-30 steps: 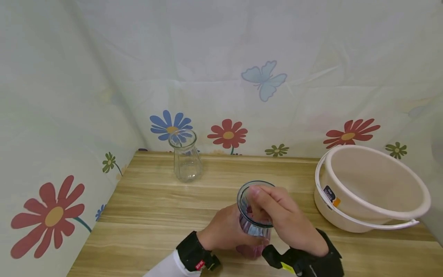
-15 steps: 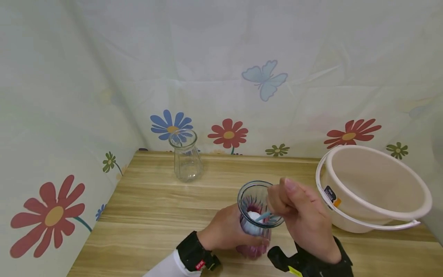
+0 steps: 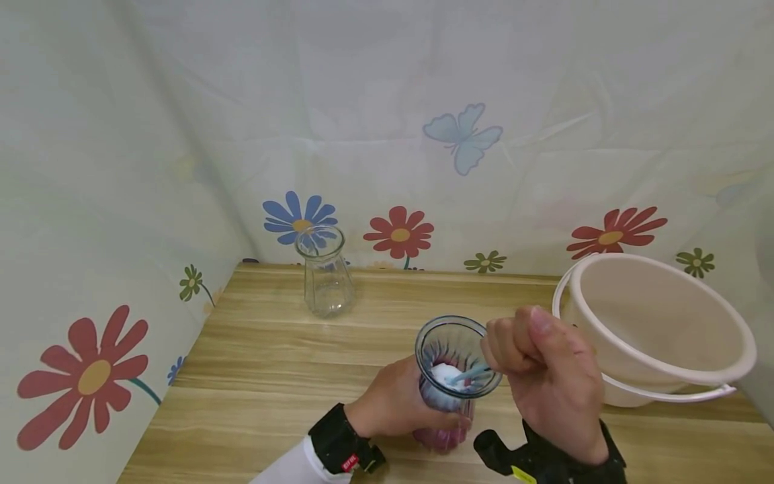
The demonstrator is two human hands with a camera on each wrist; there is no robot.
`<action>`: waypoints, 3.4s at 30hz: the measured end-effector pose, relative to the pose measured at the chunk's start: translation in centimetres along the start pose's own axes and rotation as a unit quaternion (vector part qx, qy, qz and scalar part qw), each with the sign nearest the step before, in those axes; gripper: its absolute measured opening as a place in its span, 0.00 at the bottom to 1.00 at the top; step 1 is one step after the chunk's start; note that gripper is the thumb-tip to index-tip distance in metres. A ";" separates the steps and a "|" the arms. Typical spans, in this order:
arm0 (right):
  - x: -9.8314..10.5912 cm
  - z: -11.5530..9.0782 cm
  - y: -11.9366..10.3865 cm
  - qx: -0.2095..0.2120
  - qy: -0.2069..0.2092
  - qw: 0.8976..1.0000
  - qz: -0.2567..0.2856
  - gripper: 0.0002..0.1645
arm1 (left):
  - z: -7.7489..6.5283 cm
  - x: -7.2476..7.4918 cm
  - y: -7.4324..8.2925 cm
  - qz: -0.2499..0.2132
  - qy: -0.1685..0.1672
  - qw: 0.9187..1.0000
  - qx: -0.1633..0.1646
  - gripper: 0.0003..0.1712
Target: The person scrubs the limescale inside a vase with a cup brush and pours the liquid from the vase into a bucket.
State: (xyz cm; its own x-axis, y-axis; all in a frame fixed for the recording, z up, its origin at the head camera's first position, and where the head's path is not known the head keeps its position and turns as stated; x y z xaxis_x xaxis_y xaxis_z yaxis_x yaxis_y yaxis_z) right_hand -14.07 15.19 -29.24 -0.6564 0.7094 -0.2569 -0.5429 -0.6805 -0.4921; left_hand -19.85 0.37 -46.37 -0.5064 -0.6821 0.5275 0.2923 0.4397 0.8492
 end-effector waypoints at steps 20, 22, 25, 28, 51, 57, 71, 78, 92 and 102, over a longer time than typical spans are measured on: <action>-0.7 -0.4 3.3 -0.217 -0.047 0.966 -0.134 0.23 | 0.5 0.0 0.6 0.011 -0.023 0.998 -0.053 0.40; -0.7 -0.4 3.3 -0.239 -0.057 0.960 -0.133 0.23 | 0.5 0.0 0.7 0.015 -0.023 0.998 -0.055 0.39; -0.6 -0.4 3.3 -0.249 -0.065 0.958 -0.124 0.23 | 0.5 0.0 0.6 0.014 -0.022 0.998 -0.056 0.40; -0.7 -0.3 3.2 -0.240 -0.060 0.961 -0.121 0.23 | 0.5 0.0 0.6 0.017 -0.020 0.998 -0.058 0.39; 0.5 -0.2 0.9 -0.035 0.039 0.997 -0.060 0.23 | 0.1 0.0 -0.3 0.000 -0.006 1.000 0.008 0.44; 0.4 0.0 -0.6 0.017 0.040 0.999 -0.018 0.23 | 0.1 0.0 -0.1 0.007 -0.003 1.000 0.014 0.46; 0.3 -0.1 -0.2 0.027 0.035 0.999 -0.017 0.23 | 0.1 0.0 0.0 0.009 -0.004 1.000 0.009 0.45; 0.1 -0.3 1.3 -0.034 0.036 0.996 -0.071 0.24 | 0.2 0.0 0.1 -0.009 -0.015 1.000 -0.009 0.43; -0.5 -0.4 2.8 -0.124 -0.025 0.983 -0.134 0.23 | 0.5 -0.1 0.3 0.012 -0.023 0.999 -0.036 0.41; -0.6 -0.2 2.3 -0.104 -0.025 0.985 -0.137 0.22 | 0.4 -0.1 0.2 0.011 -0.022 0.999 -0.035 0.42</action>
State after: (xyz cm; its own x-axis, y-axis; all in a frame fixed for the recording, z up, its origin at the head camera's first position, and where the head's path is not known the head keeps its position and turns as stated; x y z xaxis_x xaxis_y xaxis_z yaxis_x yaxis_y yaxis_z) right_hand -14.83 13.27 -30.44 -0.5275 0.8479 -0.0527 -0.5874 -0.4089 -0.6984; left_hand -20.10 0.78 -46.24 -0.5336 -0.6465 0.5452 0.3587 0.4109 0.8382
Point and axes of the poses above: each hand's wrist, its own z-axis towards the middle knuckle, its own x-axis out of the back of the hand, y = z × x, the point moved 4 cm from there along z, towards the middle knuckle, and after that the axes turned 2 degrees about x, right-handed, at the moved point
